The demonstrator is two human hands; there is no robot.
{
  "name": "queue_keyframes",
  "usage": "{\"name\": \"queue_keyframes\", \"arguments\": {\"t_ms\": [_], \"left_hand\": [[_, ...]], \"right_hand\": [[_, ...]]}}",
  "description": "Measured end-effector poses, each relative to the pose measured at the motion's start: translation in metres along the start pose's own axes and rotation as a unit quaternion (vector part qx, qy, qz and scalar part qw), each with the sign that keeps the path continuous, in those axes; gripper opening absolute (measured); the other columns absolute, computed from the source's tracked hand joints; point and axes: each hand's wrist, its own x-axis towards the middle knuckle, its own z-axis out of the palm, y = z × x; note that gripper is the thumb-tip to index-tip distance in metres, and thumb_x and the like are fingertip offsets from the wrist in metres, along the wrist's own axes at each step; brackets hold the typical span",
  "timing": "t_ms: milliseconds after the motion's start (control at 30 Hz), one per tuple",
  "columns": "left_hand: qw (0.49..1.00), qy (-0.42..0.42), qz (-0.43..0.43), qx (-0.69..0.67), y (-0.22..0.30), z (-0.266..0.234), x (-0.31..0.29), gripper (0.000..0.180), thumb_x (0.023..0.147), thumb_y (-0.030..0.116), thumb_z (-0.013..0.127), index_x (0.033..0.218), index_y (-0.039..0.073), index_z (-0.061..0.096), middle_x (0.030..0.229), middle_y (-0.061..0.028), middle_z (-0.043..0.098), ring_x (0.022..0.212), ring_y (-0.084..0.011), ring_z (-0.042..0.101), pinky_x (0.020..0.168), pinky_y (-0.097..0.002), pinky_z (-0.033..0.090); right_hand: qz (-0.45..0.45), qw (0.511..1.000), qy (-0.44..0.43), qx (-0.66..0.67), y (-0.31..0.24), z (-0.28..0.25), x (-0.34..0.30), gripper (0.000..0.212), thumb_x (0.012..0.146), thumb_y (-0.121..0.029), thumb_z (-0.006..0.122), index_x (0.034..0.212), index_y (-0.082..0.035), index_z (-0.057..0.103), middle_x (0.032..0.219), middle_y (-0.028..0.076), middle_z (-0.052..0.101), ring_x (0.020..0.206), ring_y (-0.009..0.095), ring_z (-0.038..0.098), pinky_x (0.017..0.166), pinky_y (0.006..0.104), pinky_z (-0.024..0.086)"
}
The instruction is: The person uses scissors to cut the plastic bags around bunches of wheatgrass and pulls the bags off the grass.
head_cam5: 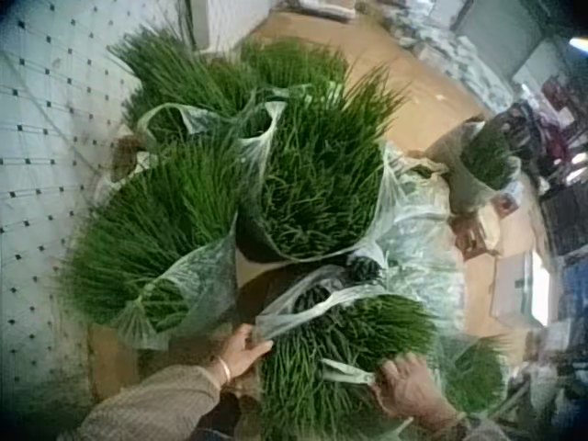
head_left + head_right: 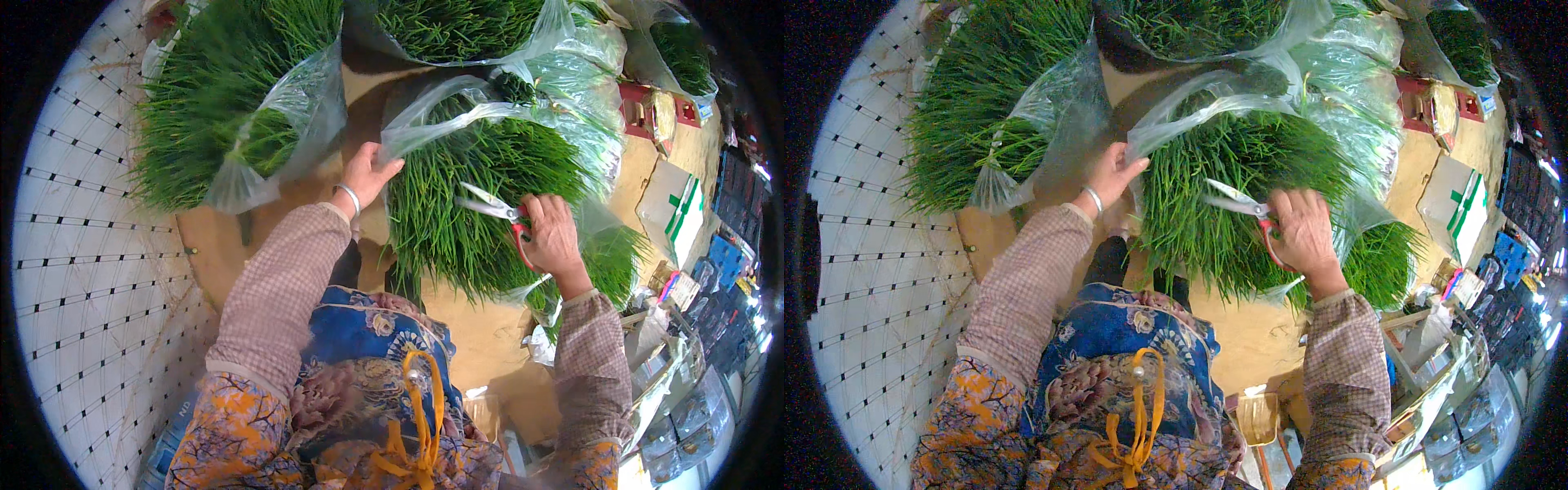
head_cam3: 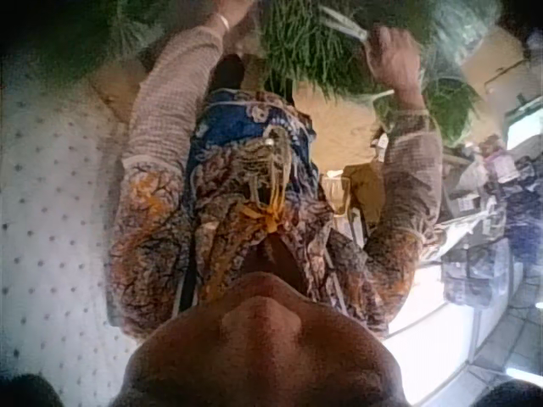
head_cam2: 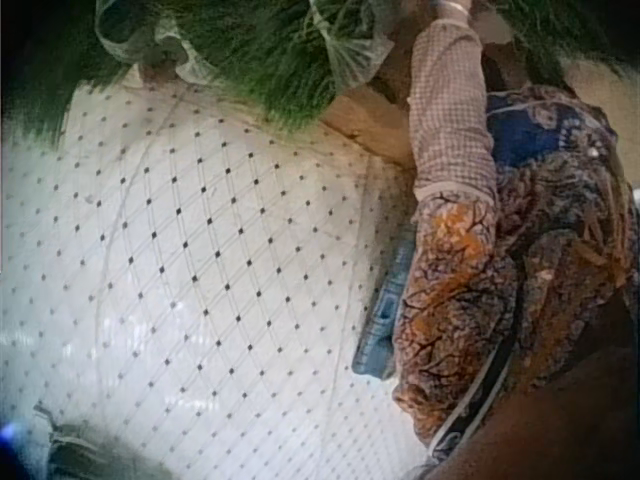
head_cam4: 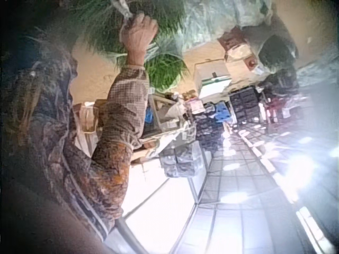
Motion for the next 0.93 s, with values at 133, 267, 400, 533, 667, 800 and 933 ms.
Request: {"name": "queue_keyframes", "arguments": {"t_ms": [133,267,400,533,667,800,933], "left_hand": [[1.000,0.013,-0.016,0.017,0.020,0.001,-0.004,0.036,0.074,0.026,0.066,0.096,0.001,0.053,0.086,-0.0113,0.062,0.077,-0.0205,0.058,0.071,-0.0309,0.046],[0.996,0.036,-0.026,0.083,0.038,-0.016,-0.003,0.023,0.073,0.020,0.066,0.084,0.002,0.057,0.076,-0.0100,0.062,0.068,-0.0192,0.058,0.064,-0.0303,0.046],[0.993,0.001,-0.019,0.116,0.034,-0.023,0.002,0.024,0.077,0.021,0.063,0.090,0.002,0.057,0.080,-0.0086,0.063,0.072,-0.0149,0.058,0.066,-0.0275,0.045],[0.992,-0.032,-0.045,0.116,0.042,-0.019,0.002,0.027,0.077,0.024,0.064,0.090,0.001,0.057,0.081,-0.0067,0.062,0.071,-0.0139,0.056,0.066,-0.0273,0.045],[0.994,-0.030,-0.030,0.097,0.025,-0.021,-0.002,0.029,0.077,0.027,0.064,0.090,0.002,0.056,0.079,-0.0049,0.061,0.070,-0.0135,0.055,0.066,-0.0270,0.045],[0.994,-0.022,-0.038,0.097,0.027,-0.020,-0.003,0.031,0.075,0.029,0.066,0.089,0.002,0.057,0.077,-0.0050,0.060,0.069,-0.0137,0.055,0.066,-0.0268,0.045],[0.991,-0.039,-0.040,0.122,0.037,-0.022,-0.002,0.034,0.073,0.030,0.068,0.092,0.004,0.056,0.084,-0.0059,0.062,0.072,-0.0161,0.056,0.067,-0.0279,0.046]], "right_hand": [[-0.058,0.997,0.028,-0.044,0.000,0.005,0.018,0.044,0.062,-0.018,0.063,0.101,-0.005,0.048,0.091,0.013,0.049,0.091,0.030,0.046,0.078,0.0416,0.036],[-0.054,0.995,-0.012,-0.086,-0.034,0.018,0.053,0.039,0.064,-0.020,0.062,0.099,-0.008,0.049,0.089,0.010,0.048,0.091,0.028,0.047,0.074,0.0394,0.039],[-0.085,0.996,-0.022,-0.032,-0.029,0.040,0.056,0.030,0.066,-0.019,0.062,0.092,-0.009,0.050,0.079,0.011,0.050,0.075,0.028,0.053,0.061,0.0382,0.044],[-0.051,0.998,-0.038,0.010,-0.012,0.033,0.034,0.024,0.068,-0.018,0.061,0.087,-0.010,0.050,0.069,0.011,0.050,0.063,0.030,0.055,0.056,0.0393,0.045],[-0.009,0.999,-0.012,0.032,-0.007,0.019,0.013,0.023,0.069,-0.017,0.061,0.088,-0.010,0.051,0.069,0.011,0.051,0.064,0.030,0.055,0.056,0.0395,0.045],[0.008,0.998,-0.013,-0.060,0.000,0.006,0.009,0.030,0.066,-0.018,0.063,0.092,-0.009,0.051,0.081,0.013,0.051,0.079,0.031,0.051,0.070,0.0403,0.042],[0.022,0.994,0.043,-0.095,-0.003,0.028,0.030,0.041,0.063,-0.021,0.065,0.099,-0.009,0.050,0.088,0.012,0.050,0.086,0.031,0.048,0.076,0.0418,0.038]]}}
